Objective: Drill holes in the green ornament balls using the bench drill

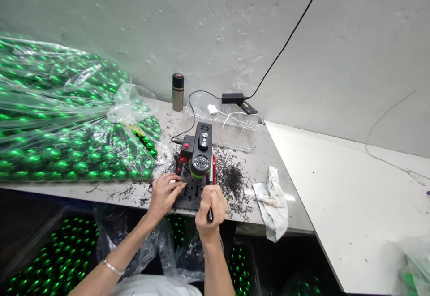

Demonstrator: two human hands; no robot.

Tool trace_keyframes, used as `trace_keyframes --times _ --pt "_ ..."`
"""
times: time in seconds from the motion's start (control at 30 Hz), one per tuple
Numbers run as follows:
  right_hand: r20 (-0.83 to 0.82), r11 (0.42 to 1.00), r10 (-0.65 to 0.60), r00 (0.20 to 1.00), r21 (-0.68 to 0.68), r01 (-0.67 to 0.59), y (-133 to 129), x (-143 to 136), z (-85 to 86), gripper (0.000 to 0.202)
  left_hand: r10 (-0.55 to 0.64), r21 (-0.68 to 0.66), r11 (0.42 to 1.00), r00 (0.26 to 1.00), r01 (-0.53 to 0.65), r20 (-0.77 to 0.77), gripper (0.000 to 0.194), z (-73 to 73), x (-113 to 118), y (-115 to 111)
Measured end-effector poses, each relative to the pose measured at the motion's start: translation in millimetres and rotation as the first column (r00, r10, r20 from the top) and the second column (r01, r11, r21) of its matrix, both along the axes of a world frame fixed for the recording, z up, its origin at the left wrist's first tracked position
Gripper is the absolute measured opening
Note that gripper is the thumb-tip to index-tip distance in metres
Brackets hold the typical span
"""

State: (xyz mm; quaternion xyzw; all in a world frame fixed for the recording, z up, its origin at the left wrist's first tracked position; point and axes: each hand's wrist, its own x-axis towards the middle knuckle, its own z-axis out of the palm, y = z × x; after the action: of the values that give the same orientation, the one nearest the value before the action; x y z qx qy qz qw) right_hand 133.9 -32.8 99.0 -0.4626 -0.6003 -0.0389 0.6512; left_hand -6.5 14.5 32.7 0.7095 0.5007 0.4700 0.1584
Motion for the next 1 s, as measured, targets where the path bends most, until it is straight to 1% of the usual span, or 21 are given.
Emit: trace_keyframes --times 0.1,0.2,0.27,0.3,0.37,0.47,0.6,0.67,0.73,0.83,0.9,0.93,0.97,1.0 --pt "-0.01 1.0 0.006 1.0 0.017 -0.006 1 -1 0.0 0.029 0.07 0.198 0.978 0.997 -0.072 0.016 0.024 34.5 -4 2" --pt "-0.014 1.0 0.013 1.0 0.027 -0.013 1 -1 0.6 0.029 0.127 0.323 0.938 0.992 -0.124 0.012 0.017 67.4 0 10" --pt "-0.013 0.999 0.019 1.0 0.029 -0.019 1 -1 1.2 0.028 0.143 0.369 0.921 0.99 -0.124 -0.022 0.023 81.9 3 20" --pt "-0.013 0.999 0.022 1.0 0.028 -0.022 1 0 1.5 0.028 0.143 0.388 0.915 0.989 -0.114 -0.048 0.027 86.6 5 25" --pt "-0.009 1.0 0.027 1.0 0.011 -0.027 0 1 1.6 0.028 0.13 0.417 0.906 0.986 -0.077 -0.101 0.027 92.1 6 35" --pt "-0.008 1.0 0.024 1.0 0.007 -0.024 -2 4 -0.5 0.028 0.104 0.429 0.903 0.984 -0.031 -0.148 0.025 95.4 3 46" --pt "-0.063 0.998 0.005 0.998 0.071 0.0 3 4 -5.9 0.03 0.069 0.391 0.92 0.986 -0.003 -0.155 0.022 98.6 1 49" --pt "-0.094 0.994 0.0 0.996 0.105 0.01 6 2 -6.4 0.031 0.07 0.378 0.926 0.99 -0.02 -0.12 0.02 99.0 3 48" --pt "-0.101 0.992 -0.001 0.995 0.128 0.014 7 1 -4.7 0.031 0.079 0.382 0.922 0.996 -0.058 -0.039 0.019 96.5 5 47" --pt "-0.089 0.992 0.007 0.996 0.126 0.005 7 1 -0.7 0.03 0.096 0.35 0.927 0.987 -0.135 0.128 0.02 84.7 -1 49" --pt "-0.068 0.992 0.016 0.998 0.128 -0.007 6 1 1.2 0.03 0.164 0.27 0.94 0.97 -0.209 0.179 0.023 72.6 -13 58" --pt "-0.058 0.992 0.018 0.998 0.128 -0.01 6 1 1.7 0.031 0.224 0.21 0.944 0.963 -0.253 0.153 0.025 66.2 -22 64" --pt "-0.05 0.992 0.016 0.999 0.125 -0.01 5 1 1.9 0.031 0.289 0.14 0.945 0.955 -0.296 0.072 0.026 60.4 -32 72" --pt "-0.046 0.992 0.013 0.999 0.123 -0.007 5 2 1.7 0.031 0.341 0.059 0.939 0.938 -0.338 -0.056 0.026 55.3 -43 80"
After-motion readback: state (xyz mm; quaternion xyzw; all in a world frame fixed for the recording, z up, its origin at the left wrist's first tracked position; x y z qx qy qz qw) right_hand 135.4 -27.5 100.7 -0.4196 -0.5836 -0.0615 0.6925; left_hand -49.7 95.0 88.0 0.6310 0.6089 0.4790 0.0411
